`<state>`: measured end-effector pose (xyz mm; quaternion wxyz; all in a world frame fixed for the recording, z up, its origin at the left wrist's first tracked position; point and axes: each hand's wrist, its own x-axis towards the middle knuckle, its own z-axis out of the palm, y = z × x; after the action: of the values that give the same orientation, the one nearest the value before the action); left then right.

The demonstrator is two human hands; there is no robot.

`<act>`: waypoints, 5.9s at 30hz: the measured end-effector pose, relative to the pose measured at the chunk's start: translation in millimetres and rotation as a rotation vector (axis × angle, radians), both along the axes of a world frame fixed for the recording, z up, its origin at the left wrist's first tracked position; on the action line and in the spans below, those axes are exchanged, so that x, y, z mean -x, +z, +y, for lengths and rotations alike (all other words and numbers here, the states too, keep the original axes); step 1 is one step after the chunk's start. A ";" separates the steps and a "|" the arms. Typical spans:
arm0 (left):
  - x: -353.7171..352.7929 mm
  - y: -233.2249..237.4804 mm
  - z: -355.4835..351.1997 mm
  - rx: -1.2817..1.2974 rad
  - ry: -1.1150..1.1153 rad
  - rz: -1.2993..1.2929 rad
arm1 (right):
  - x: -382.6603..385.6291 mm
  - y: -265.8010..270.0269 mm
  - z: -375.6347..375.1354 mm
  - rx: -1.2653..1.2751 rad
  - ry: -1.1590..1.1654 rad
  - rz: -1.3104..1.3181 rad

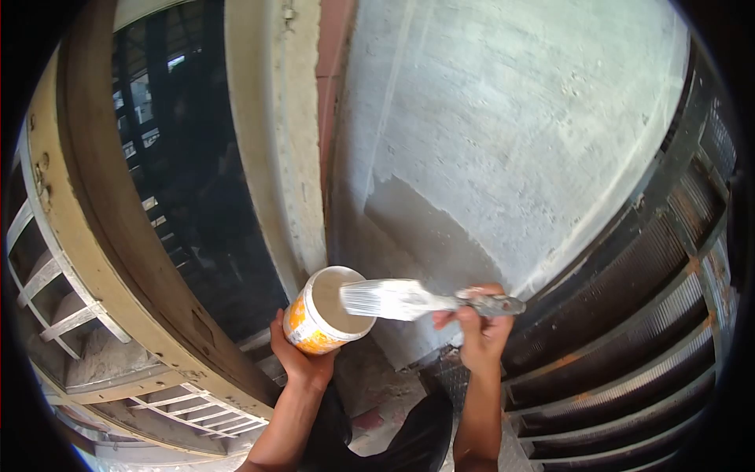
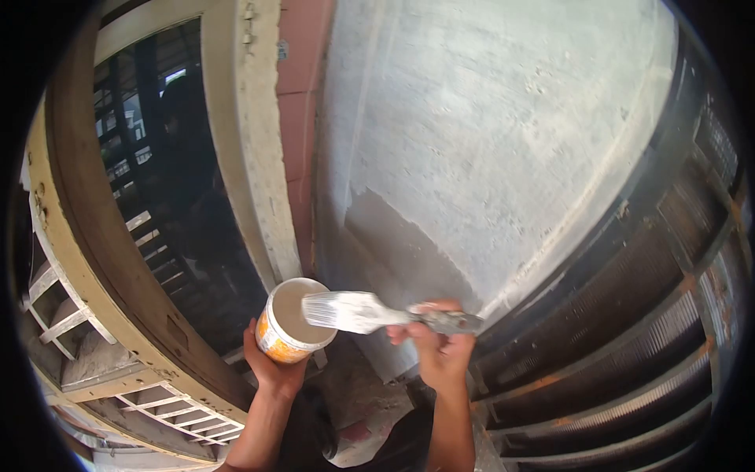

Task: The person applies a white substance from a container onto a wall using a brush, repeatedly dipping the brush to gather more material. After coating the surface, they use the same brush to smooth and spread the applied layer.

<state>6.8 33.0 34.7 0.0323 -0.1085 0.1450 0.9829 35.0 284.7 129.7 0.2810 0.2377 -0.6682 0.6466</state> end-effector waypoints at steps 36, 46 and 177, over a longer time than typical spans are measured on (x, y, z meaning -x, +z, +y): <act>3.9 -0.3 -25.7 -0.120 0.139 -0.039 | 55.5 -108.3 -10.4 -0.541 -0.807 0.458; 6.9 -5.0 -26.6 -0.100 0.108 -0.005 | 155.9 -105.5 -81.9 -0.525 -0.616 0.324; 3.7 29.6 -18.2 -0.061 0.169 -0.127 | -111.6 -97.4 11.9 -0.341 -0.806 0.135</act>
<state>3.0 14.8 64.3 -0.0381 -0.1812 0.1029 0.9773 146.7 296.5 32.3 0.5105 0.0429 -0.7848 0.3487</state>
